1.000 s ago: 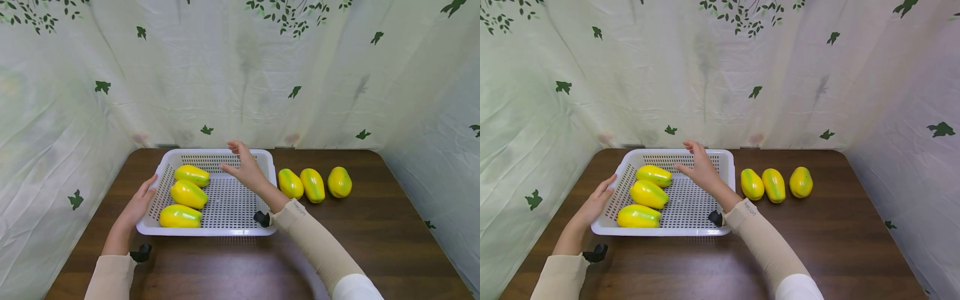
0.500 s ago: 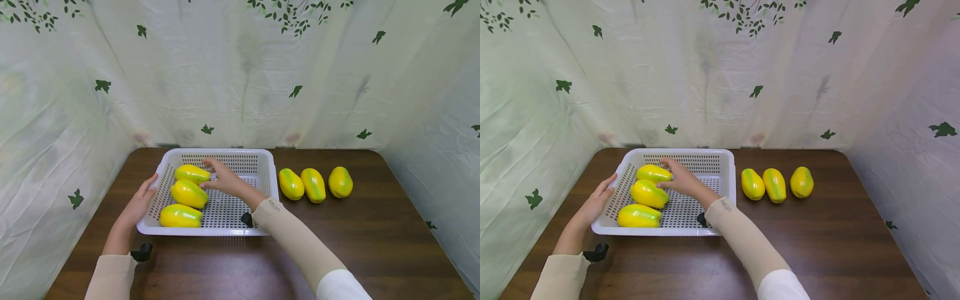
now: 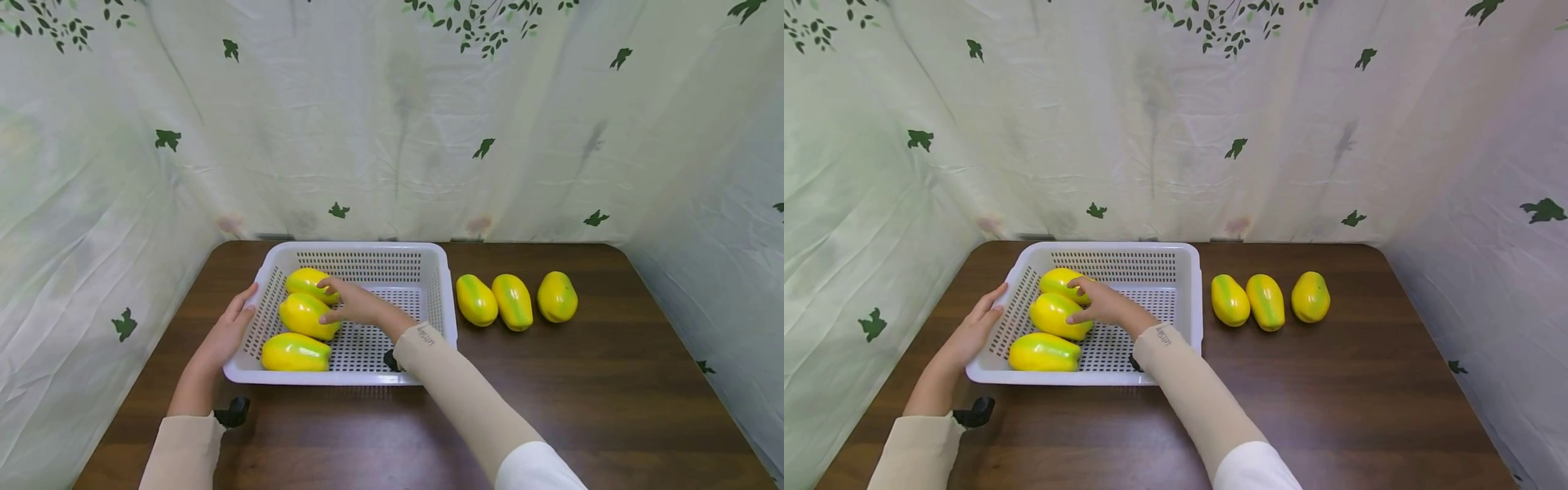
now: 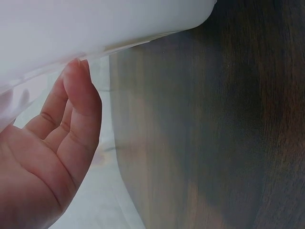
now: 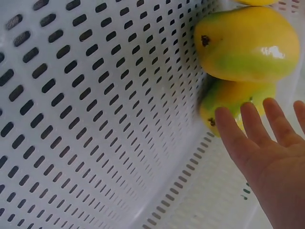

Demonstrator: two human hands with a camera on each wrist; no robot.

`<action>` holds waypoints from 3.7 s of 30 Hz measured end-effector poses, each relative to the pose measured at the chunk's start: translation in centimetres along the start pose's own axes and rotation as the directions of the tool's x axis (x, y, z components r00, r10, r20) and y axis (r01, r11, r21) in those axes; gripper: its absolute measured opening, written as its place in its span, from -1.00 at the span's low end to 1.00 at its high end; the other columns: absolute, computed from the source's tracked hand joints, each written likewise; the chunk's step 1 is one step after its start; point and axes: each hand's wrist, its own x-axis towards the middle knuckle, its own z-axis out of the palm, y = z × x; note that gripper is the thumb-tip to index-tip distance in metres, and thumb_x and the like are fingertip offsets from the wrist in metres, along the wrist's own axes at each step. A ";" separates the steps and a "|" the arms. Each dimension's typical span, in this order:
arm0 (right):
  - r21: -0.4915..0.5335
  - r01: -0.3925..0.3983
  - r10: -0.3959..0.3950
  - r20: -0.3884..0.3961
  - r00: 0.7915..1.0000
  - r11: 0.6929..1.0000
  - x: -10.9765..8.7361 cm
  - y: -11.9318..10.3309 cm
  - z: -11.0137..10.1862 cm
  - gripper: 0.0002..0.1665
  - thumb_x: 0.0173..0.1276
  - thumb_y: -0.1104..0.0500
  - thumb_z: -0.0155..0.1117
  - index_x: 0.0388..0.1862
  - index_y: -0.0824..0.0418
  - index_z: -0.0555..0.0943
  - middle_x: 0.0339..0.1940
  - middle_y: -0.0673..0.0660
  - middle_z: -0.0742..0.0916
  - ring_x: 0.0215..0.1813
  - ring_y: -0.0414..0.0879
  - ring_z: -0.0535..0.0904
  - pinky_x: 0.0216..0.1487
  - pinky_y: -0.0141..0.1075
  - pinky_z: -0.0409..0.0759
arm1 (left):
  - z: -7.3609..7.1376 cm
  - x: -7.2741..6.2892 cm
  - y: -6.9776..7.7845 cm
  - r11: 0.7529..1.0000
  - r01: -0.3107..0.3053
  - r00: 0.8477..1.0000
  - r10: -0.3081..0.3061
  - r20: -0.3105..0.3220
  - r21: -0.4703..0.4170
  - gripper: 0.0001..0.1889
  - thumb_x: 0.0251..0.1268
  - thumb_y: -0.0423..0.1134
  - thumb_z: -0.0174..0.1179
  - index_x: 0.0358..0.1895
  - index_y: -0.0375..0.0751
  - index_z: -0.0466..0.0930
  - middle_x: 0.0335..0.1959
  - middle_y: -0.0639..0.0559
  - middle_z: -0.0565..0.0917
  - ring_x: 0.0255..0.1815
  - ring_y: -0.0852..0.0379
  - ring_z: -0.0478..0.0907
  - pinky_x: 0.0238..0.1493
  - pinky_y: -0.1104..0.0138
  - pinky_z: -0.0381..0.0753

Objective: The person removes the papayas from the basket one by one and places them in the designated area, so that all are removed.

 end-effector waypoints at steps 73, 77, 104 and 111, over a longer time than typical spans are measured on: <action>0.248 0.251 -0.233 -0.101 0.967 0.936 -3.3 0.1 -4.3 -0.13 0.17 0.17 0.28 0.34 -0.34 0.09 0.19 -0.08 0.36 0.05 -0.08 0.40 -0.11 -0.27 0.52 | 0.1 -0.1 0.5 1.000 -0.020 1.000 0.020 -0.008 0.009 -0.43 0.41 0.10 -0.41 0.42 0.22 -0.31 0.37 -0.30 -0.10 0.13 -0.34 0.24 -0.07 -0.09 0.43; 0.254 0.291 -0.258 -0.155 0.954 0.923 -4.6 -0.2 -5.4 -0.13 0.16 0.11 0.29 0.34 -0.36 0.09 0.17 -0.04 0.37 0.03 -0.06 0.43 -0.11 -0.26 0.52 | 0.2 -0.2 0.5 1.000 -0.013 1.000 0.013 -0.005 0.000 -0.43 0.41 0.10 -0.41 0.41 0.26 -0.33 0.37 -0.30 -0.09 0.13 -0.35 0.24 -0.09 -0.08 0.45; 0.340 0.373 -0.185 -0.475 0.860 0.863 -15.4 5.7 -9.5 -0.14 0.23 0.35 0.17 0.41 -0.02 0.02 0.10 0.26 0.32 0.05 0.15 0.39 0.04 -0.14 0.45 | 0.0 -0.7 0.6 0.994 0.066 0.997 -0.063 -0.033 0.084 -0.42 0.34 0.21 -0.40 0.38 0.41 -0.33 0.37 -0.31 -0.06 0.08 -0.36 0.28 -0.19 -0.10 0.49; 0.386 0.283 -0.077 -0.470 0.879 0.878 -17.5 9.3 -9.0 -0.12 0.24 0.39 0.14 0.42 0.00 -0.03 0.14 0.30 0.27 0.08 0.19 0.36 -0.03 -0.31 0.49 | -0.1 -0.8 0.5 0.995 0.049 0.998 -0.046 -0.037 0.084 -0.42 0.35 0.20 -0.40 0.39 0.36 -0.32 0.36 -0.31 -0.05 0.08 -0.36 0.28 -0.17 -0.11 0.48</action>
